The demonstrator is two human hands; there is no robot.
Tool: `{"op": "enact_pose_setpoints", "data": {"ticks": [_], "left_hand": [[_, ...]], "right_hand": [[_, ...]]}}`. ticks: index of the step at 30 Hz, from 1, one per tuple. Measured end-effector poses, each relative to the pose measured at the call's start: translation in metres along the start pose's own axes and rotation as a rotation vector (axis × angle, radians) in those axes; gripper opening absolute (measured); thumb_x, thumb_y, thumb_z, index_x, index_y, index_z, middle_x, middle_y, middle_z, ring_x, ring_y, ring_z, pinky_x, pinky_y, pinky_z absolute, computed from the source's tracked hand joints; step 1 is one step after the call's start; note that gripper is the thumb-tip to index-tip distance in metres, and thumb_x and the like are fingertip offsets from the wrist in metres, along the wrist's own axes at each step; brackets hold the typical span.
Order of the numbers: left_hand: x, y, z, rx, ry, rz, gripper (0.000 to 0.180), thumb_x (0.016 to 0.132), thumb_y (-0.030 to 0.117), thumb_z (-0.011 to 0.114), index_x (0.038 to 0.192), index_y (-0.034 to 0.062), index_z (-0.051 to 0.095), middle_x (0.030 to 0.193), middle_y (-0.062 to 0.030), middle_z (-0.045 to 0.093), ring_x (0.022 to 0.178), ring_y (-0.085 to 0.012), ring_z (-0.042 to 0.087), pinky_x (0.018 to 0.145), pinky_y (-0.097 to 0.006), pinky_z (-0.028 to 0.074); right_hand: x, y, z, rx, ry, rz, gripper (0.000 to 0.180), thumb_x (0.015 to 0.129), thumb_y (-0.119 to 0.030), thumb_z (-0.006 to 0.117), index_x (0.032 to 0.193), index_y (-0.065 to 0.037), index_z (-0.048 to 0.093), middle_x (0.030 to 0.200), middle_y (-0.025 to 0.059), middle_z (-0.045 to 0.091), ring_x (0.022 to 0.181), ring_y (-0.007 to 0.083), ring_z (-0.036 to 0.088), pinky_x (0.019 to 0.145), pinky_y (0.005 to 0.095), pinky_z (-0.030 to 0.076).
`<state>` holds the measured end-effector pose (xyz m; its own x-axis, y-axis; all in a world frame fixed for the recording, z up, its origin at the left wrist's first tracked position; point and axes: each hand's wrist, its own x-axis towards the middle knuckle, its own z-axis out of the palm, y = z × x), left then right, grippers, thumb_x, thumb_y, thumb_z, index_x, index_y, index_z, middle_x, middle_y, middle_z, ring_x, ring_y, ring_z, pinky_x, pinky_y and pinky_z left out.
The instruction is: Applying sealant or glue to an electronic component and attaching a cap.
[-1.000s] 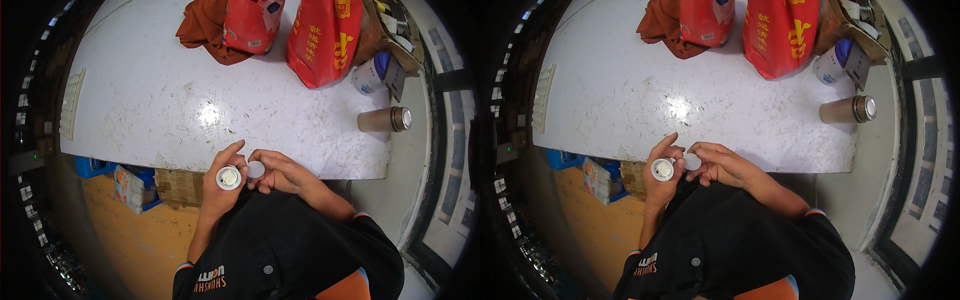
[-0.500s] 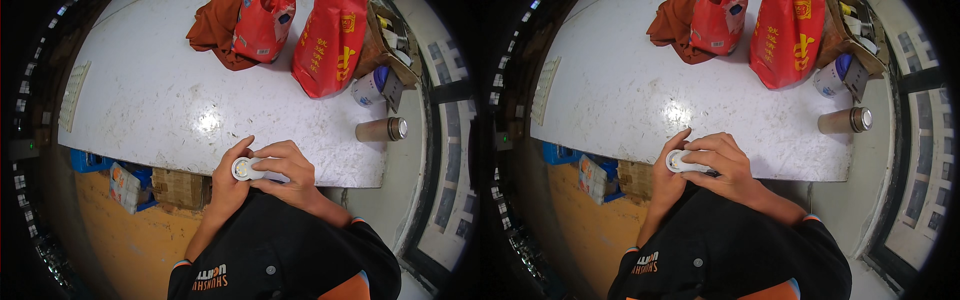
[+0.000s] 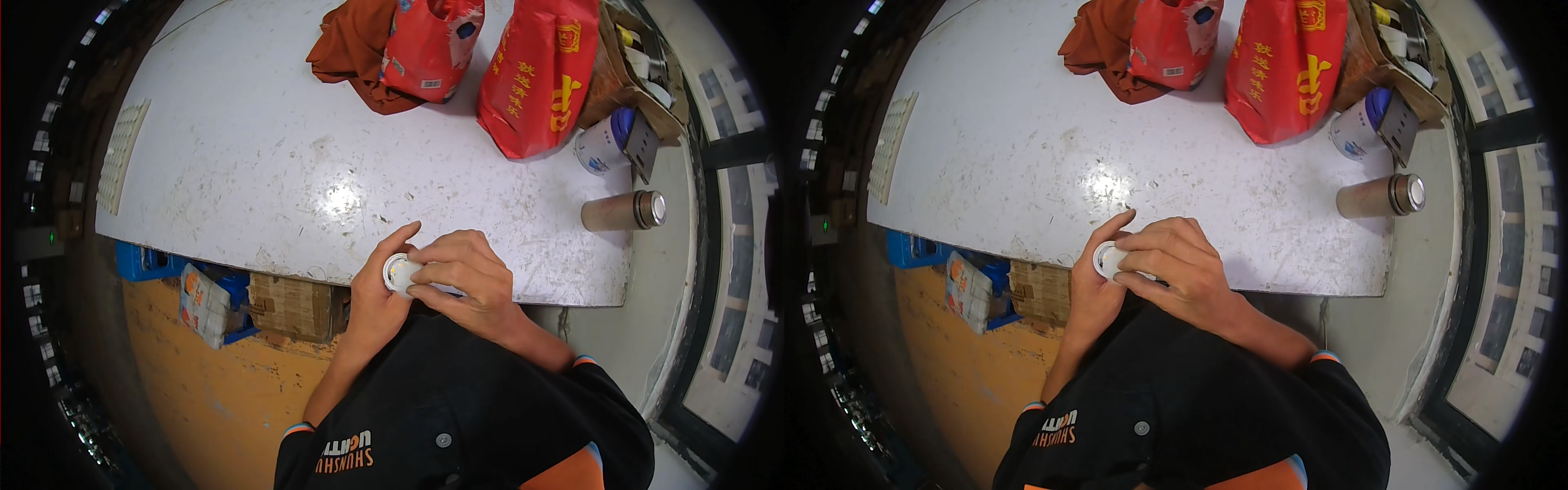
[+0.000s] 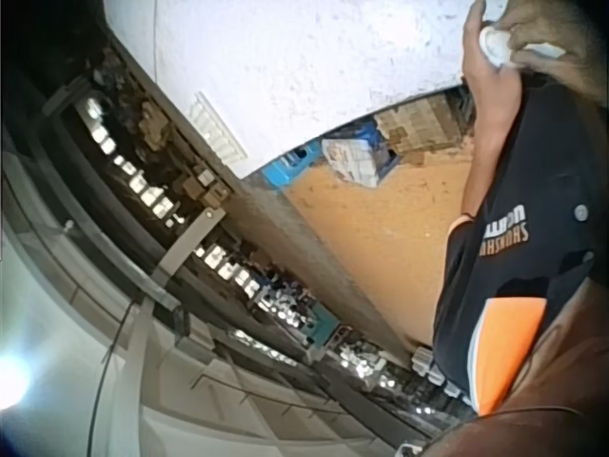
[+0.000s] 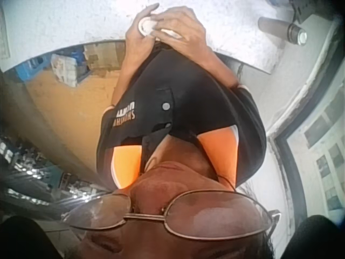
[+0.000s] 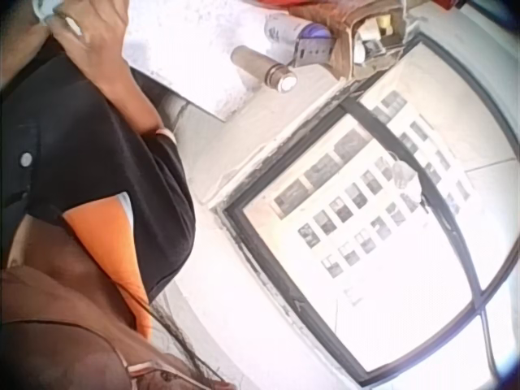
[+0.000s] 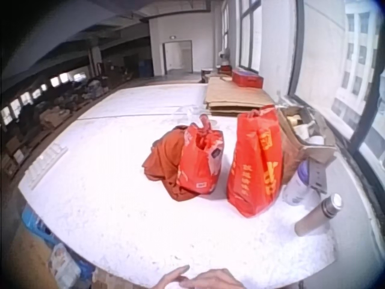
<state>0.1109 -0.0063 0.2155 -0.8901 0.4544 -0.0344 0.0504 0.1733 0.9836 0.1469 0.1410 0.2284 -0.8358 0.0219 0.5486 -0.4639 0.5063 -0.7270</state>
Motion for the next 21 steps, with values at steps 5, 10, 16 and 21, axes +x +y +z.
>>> {"op": "enact_pose_setpoints", "data": {"ticks": [5,10,16,21], "left_hand": [[0.0,0.001,0.001,-0.032,-0.026,-0.038,0.044,0.082,0.003,0.058,0.125,0.0037,0.05,0.098,-0.0063,0.059,0.089,-0.0111,0.056,0.08,-0.025,0.046],[-0.004,0.0,0.011,-0.214,-0.02,-0.069,0.045,0.081,-0.002,0.058,0.125,0.0058,0.05,0.087,-0.0023,0.059,0.081,-0.0095,0.056,0.075,-0.023,0.046],[0.001,0.003,0.008,-0.169,-0.007,-0.047,0.046,0.08,-0.004,0.057,0.125,0.0059,0.05,0.083,-0.0019,0.059,0.079,-0.0088,0.056,0.075,-0.023,0.045],[0.002,0.003,0.009,-0.157,0.021,0.002,0.049,0.079,-0.005,0.059,0.125,0.0067,0.05,0.082,-0.0018,0.059,0.079,-0.0091,0.056,0.074,-0.023,0.046]], "right_hand": [[-0.004,0.005,0.004,-0.015,0.005,-0.013,0.023,0.063,-0.004,0.076,0.082,-0.006,0.064,0.092,0.005,0.064,0.082,0.0191,0.058,0.072,0.029,0.044],[-0.011,0.006,0.003,0.001,0.16,-0.046,0.03,0.059,-0.003,0.079,0.085,-0.008,0.065,0.093,0.0042,0.062,0.084,0.0205,0.057,0.07,0.0293,0.044],[-0.022,0.011,0.003,0.123,0.119,-0.046,0.042,0.057,-0.011,0.082,0.094,-0.009,0.063,0.099,0.0066,0.059,0.087,0.021,0.056,0.074,0.0313,0.042],[-0.02,0.013,0.002,0.071,0.057,-0.057,0.045,0.058,-0.016,0.084,0.096,-0.007,0.061,0.1,0.011,0.058,0.088,0.0243,0.056,0.073,0.0336,0.046]]}}
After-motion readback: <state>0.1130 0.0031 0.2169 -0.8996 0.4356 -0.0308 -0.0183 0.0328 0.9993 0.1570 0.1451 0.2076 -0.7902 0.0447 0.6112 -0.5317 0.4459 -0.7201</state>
